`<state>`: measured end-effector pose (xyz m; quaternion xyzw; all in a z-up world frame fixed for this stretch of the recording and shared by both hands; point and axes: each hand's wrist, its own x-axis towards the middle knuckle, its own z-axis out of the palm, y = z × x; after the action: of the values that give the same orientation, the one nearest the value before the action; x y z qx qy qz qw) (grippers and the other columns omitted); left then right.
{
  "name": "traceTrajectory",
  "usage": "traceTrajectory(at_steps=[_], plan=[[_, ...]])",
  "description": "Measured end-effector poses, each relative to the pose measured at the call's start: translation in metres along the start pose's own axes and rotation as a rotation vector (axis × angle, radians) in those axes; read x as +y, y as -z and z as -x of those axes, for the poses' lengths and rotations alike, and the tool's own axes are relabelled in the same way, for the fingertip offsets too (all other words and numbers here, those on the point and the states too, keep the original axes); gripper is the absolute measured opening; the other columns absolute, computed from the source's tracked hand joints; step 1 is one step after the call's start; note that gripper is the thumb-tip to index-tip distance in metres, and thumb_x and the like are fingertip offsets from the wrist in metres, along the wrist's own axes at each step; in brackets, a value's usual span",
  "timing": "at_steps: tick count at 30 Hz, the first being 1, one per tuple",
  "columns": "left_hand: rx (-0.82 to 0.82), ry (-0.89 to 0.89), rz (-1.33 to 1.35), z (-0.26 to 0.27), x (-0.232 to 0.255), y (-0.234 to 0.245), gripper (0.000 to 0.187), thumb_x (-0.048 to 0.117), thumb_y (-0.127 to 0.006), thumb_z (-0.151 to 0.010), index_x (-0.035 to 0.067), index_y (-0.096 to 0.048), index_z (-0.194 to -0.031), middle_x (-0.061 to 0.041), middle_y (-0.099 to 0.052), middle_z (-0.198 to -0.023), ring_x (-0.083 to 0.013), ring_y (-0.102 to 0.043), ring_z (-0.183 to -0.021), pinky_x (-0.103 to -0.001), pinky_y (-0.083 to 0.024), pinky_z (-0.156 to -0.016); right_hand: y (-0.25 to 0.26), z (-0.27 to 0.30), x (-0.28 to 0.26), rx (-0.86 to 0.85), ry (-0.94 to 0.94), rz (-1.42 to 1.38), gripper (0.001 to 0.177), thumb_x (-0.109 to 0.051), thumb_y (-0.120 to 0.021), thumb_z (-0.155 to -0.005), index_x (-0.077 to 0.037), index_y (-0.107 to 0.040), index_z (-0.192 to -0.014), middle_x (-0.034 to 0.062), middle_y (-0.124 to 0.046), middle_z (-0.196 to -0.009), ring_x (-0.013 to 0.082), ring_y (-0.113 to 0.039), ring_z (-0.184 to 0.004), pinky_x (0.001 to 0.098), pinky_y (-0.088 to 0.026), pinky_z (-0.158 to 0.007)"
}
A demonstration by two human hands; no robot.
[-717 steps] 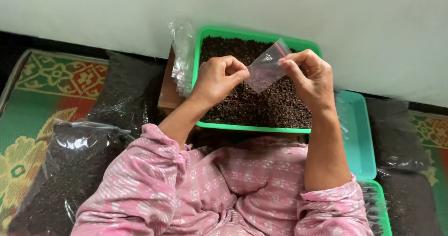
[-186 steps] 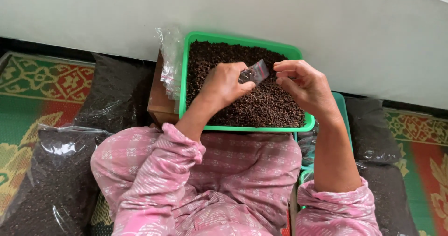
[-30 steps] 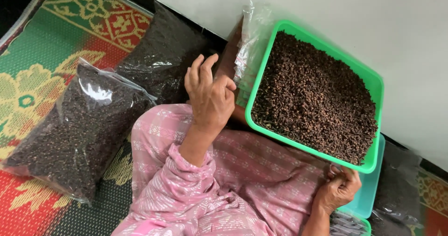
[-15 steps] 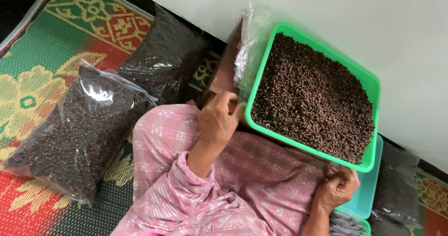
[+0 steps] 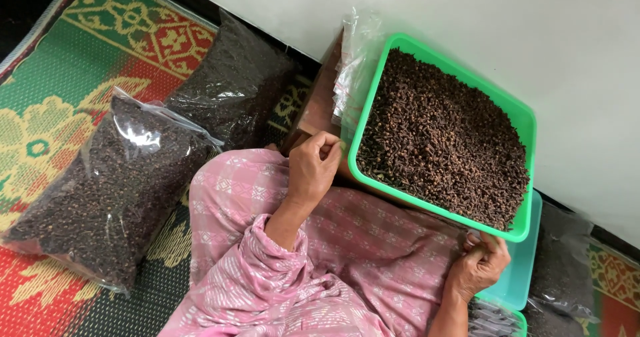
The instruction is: The person fills small clear plastic bags with cloves from a tray by hand and with a small scoop, seals the bags, and places them into other trays.
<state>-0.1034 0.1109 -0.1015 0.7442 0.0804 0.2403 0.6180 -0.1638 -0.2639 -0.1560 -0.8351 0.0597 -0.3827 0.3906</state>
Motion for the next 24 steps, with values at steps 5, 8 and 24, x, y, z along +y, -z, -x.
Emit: traceTrajectory(at_steps=[5,8,24], plan=[[-0.043,0.190,0.080,0.004,0.011,0.008,0.011,0.014,-0.061,-0.090,0.012,-0.066,-0.081,0.002,-0.067,-0.071,-0.0094,-0.060,-0.063,-0.028,-0.057,-0.056,0.001,-0.001,-0.001,-0.009,0.018,0.017,0.026,0.010,-0.039,-0.108,0.006,-0.064,-0.113,0.0162,-0.052,-0.129,0.0286,-0.071,-0.091,0.0383,-0.060,-0.076],[-0.043,0.278,0.235,0.007,0.018,0.013,0.014,0.014,-0.059,-0.094,0.010,-0.063,-0.082,0.000,-0.064,-0.069,-0.0098,-0.064,-0.060,-0.024,-0.063,-0.050,0.001,0.000,-0.009,-0.016,0.021,0.034,0.026,0.009,-0.039,-0.109,0.006,-0.064,-0.114,0.0164,-0.052,-0.128,0.0295,-0.070,-0.091,0.0391,-0.060,-0.077],[-0.294,-0.150,0.209,0.004,0.131,0.064,0.018,-0.003,-0.064,-0.093,0.010,-0.057,-0.082,-0.007,-0.073,-0.087,-0.0096,-0.066,-0.075,-0.020,-0.053,-0.068,0.026,-0.059,-0.081,0.338,0.099,-0.211,0.018,0.002,-0.049,-0.112,0.000,-0.059,-0.127,0.0273,-0.062,-0.139,0.0287,-0.067,-0.091,0.0297,-0.050,-0.060]])
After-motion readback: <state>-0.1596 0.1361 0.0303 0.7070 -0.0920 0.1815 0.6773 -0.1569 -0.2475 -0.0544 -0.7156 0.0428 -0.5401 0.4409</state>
